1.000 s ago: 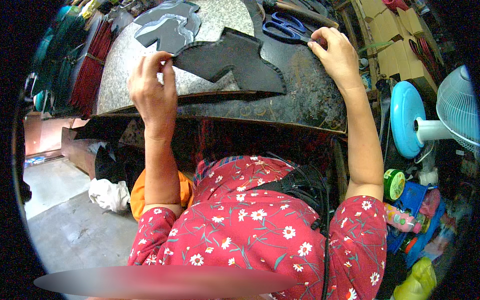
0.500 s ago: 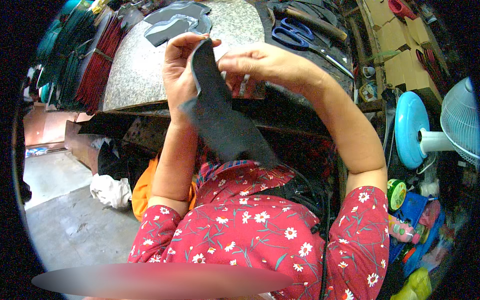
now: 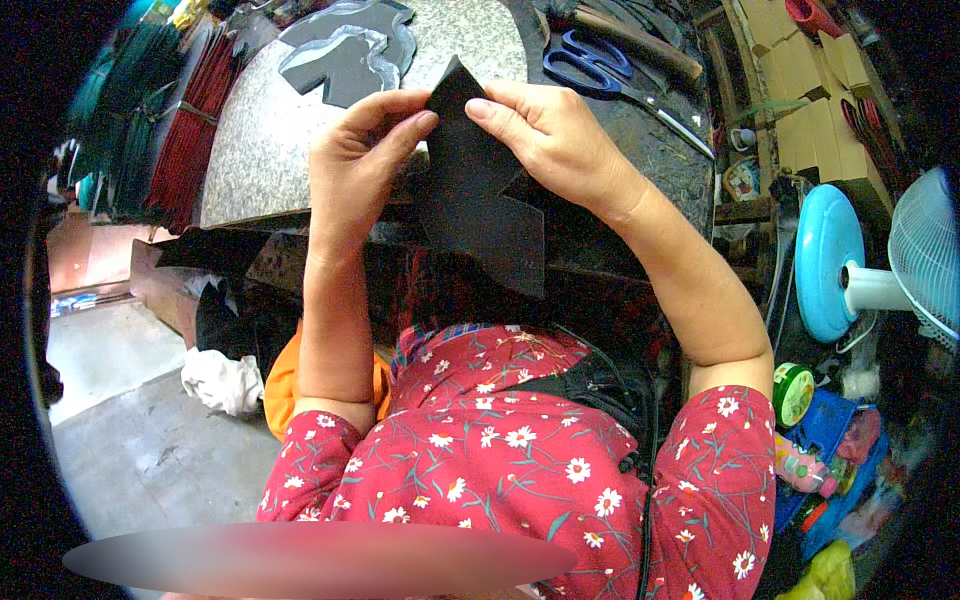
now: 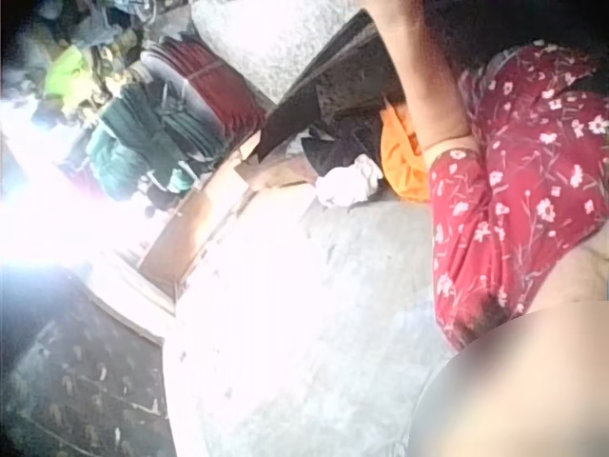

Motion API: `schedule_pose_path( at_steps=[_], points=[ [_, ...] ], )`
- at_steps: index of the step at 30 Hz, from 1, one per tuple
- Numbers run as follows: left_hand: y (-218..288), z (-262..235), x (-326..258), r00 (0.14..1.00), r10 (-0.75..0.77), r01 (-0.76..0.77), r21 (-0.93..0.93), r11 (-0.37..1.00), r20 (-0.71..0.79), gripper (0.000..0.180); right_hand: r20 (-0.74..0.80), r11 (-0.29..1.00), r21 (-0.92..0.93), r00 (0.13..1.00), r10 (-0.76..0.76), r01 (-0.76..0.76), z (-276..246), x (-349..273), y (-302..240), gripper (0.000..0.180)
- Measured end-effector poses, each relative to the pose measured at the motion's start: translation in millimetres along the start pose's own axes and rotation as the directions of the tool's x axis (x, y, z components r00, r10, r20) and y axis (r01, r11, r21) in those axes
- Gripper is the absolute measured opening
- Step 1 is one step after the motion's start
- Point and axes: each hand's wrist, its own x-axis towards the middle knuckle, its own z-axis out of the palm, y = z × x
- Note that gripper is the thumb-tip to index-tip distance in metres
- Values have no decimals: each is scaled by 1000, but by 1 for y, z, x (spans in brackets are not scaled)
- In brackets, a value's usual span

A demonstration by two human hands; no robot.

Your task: The person repeatedly cuts dark leather pieces using blue-handled scissors, then uses a hammer to tap the edges of each piece. The person handles multiple leather pieces one at a time, cutting and hammering them in sequence.

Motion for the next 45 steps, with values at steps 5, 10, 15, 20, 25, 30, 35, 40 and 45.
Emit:
schedule_pose_path(
  at_steps=[5, 10, 15, 20, 25, 30, 35, 40, 45],
  points=[
    [2, 13, 7, 969, 241, -230, 161, 960, -54, 18, 22, 984, -171, 999, -47, 50, -2, -1, -1, 27],
    [7, 12, 10, 969, 248, -239, 345, 908, 17, 20, 19, 978, -200, 998, -61, 64, -7, 2, -1, 26],
    [0, 12, 14, 994, 104, -104, -6, 995, 17, 14, 91, 974, -226, 996, -13, 33, -6, 1, -3, 27],
    [-8, 6, 20, 988, 92, -67, -200, 978, 121, 16, 78, 960, -230, 987, -144, 158, 0, 0, -4, 24],
    [-6, 13, 18, 987, 160, -157, 134, 979, -14, 16, 58, 953, -279, 993, -106, 118, -6, 1, 0, 24],
    [1, 14, 21, 971, 231, -237, 214, 948, 55, 16, 38, 949, -261, 984, -172, 176, -2, 2, 6, 24],
    [1, 10, 25, 970, 186, -222, 264, 939, 156, 21, 146, 951, -265, 981, -126, 161, -3, 1, 5, 25],
    [-2, 13, 29, 978, -92, 113, -106, 988, 190, 27, 166, 997, 80, 986, -29, 16, -10, 2, 5, 26],
    [5, 6, 7, 983, -102, 144, -289, 946, 153, 31, -57, 937, 332, 989, 136, -110, -15, 11, 7, 26]
  ],
)
